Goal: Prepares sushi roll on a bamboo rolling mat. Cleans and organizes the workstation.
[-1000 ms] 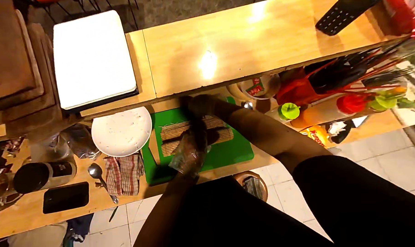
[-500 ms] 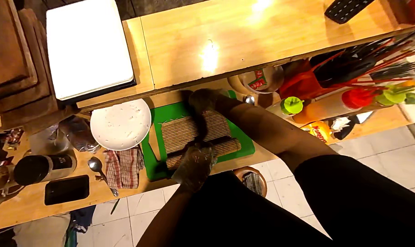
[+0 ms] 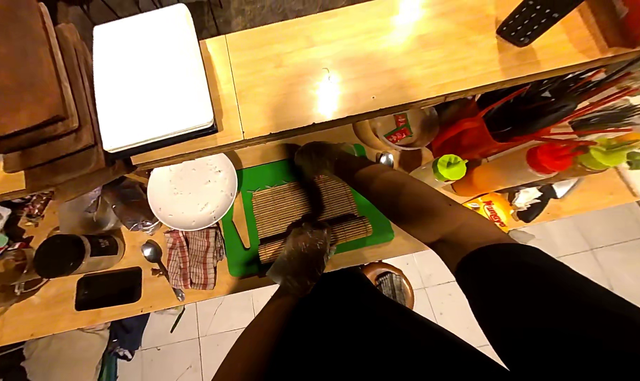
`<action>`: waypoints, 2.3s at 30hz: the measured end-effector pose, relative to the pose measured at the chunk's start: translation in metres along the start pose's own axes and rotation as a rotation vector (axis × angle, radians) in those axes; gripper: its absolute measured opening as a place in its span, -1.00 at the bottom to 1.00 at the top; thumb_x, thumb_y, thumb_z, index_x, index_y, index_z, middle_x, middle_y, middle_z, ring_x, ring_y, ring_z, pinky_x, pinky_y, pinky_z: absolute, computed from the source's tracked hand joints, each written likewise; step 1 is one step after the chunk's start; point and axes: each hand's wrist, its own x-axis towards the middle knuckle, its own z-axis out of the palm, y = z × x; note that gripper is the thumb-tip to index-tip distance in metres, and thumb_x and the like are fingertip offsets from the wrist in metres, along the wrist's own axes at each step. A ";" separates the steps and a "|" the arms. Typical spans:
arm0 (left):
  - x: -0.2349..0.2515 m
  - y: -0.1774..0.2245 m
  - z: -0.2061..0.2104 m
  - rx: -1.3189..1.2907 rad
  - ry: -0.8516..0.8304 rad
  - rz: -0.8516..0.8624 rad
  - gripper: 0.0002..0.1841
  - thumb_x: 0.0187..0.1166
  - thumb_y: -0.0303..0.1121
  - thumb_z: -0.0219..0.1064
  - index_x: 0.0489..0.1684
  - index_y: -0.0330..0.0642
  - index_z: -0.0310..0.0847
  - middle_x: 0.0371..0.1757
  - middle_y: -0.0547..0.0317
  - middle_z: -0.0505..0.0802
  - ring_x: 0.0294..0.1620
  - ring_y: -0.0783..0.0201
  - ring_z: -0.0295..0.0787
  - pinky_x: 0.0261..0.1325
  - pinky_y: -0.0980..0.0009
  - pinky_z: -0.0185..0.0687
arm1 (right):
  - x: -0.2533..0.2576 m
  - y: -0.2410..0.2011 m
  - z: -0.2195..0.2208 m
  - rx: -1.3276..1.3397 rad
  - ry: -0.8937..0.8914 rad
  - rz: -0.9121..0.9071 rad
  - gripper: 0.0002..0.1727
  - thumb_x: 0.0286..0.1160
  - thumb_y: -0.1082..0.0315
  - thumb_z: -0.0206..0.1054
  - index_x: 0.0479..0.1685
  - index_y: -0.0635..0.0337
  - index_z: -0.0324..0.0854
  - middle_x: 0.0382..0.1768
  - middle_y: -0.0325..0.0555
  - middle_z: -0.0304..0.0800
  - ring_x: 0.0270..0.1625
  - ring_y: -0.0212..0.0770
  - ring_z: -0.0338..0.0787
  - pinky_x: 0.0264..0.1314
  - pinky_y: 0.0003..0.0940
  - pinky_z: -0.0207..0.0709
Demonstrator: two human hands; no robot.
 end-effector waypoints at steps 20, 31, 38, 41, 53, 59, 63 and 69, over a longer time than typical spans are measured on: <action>-0.010 -0.007 -0.016 -0.025 0.201 -0.056 -0.27 0.34 0.05 0.45 0.51 -0.19 0.58 0.60 -0.11 0.63 0.71 -0.22 0.38 0.67 -0.27 0.25 | -0.108 -0.039 0.033 0.443 -0.211 -0.131 -0.48 0.16 0.08 0.72 0.09 0.12 0.75 -0.01 0.04 0.83 0.11 0.06 0.79 0.24 0.27 0.59; -0.009 -0.003 -0.020 0.002 0.212 -0.064 -0.31 0.29 0.03 0.52 0.42 -0.16 0.67 0.55 -0.06 0.69 0.64 -0.14 0.51 0.56 -0.19 0.41 | -0.108 -0.042 0.018 0.344 -0.245 -0.153 -0.55 0.20 0.13 0.69 -0.10 0.29 0.73 -0.13 0.17 0.79 0.01 0.16 0.77 0.11 0.29 0.58; -0.009 -0.005 -0.014 0.034 0.239 -0.051 -0.32 0.28 0.11 0.49 0.38 -0.10 0.69 0.53 -0.01 0.71 0.60 -0.06 0.55 0.55 -0.11 0.45 | -0.109 -0.040 0.016 0.493 -0.340 -0.191 -0.64 0.38 0.37 0.55 0.12 0.32 0.67 -0.04 0.16 0.78 0.04 0.07 0.76 0.17 0.17 0.58; -0.011 -0.007 -0.010 0.020 0.274 -0.037 -0.38 0.38 0.11 0.43 0.36 -0.07 0.70 0.48 0.05 0.75 0.52 0.00 0.63 0.46 -0.05 0.53 | -0.103 -0.036 0.022 0.536 -0.267 -0.223 -0.70 0.37 0.37 0.56 0.04 0.27 0.71 -0.07 0.09 0.80 0.03 0.00 0.78 0.19 0.09 0.62; 0.073 -0.037 -0.008 0.084 0.158 -0.105 -0.58 0.69 -0.08 0.10 0.20 -0.13 0.76 0.22 -0.06 0.85 0.28 -0.11 0.76 0.32 -0.11 0.60 | -0.025 0.021 -0.009 0.390 0.199 -0.043 -0.61 0.56 -0.05 0.37 -0.01 0.09 0.80 -0.08 -0.02 0.86 0.05 -0.06 0.82 0.19 0.11 0.64; 0.072 -0.034 -0.012 0.089 0.105 -0.130 -0.53 0.69 -0.05 0.12 0.23 -0.19 0.77 0.22 -0.11 0.85 0.27 -0.14 0.77 0.33 -0.10 0.60 | -0.003 -0.003 0.002 0.269 -0.008 0.001 -0.65 0.75 0.20 0.18 0.16 0.30 0.71 0.13 0.24 0.78 0.26 0.22 0.75 0.35 0.28 0.53; 0.072 -0.036 -0.019 0.034 0.069 -0.116 -0.47 0.67 0.00 0.16 0.32 -0.26 0.71 0.28 -0.18 0.82 0.34 -0.17 0.73 0.41 -0.12 0.56 | 0.000 -0.009 -0.006 0.087 -0.037 -0.061 -0.68 0.64 0.21 0.33 0.07 0.31 0.74 0.13 0.23 0.78 0.25 0.22 0.76 0.31 0.27 0.57; 0.072 -0.037 -0.016 -0.070 0.052 -0.187 -0.62 0.62 -0.05 0.28 0.17 -0.09 0.79 0.20 -0.03 0.85 0.30 -0.05 0.75 0.39 -0.06 0.60 | -0.002 -0.022 -0.010 -0.013 -0.071 0.026 -0.64 0.62 0.24 0.33 0.15 0.39 0.66 0.23 0.33 0.70 0.26 0.31 0.75 0.22 0.34 0.62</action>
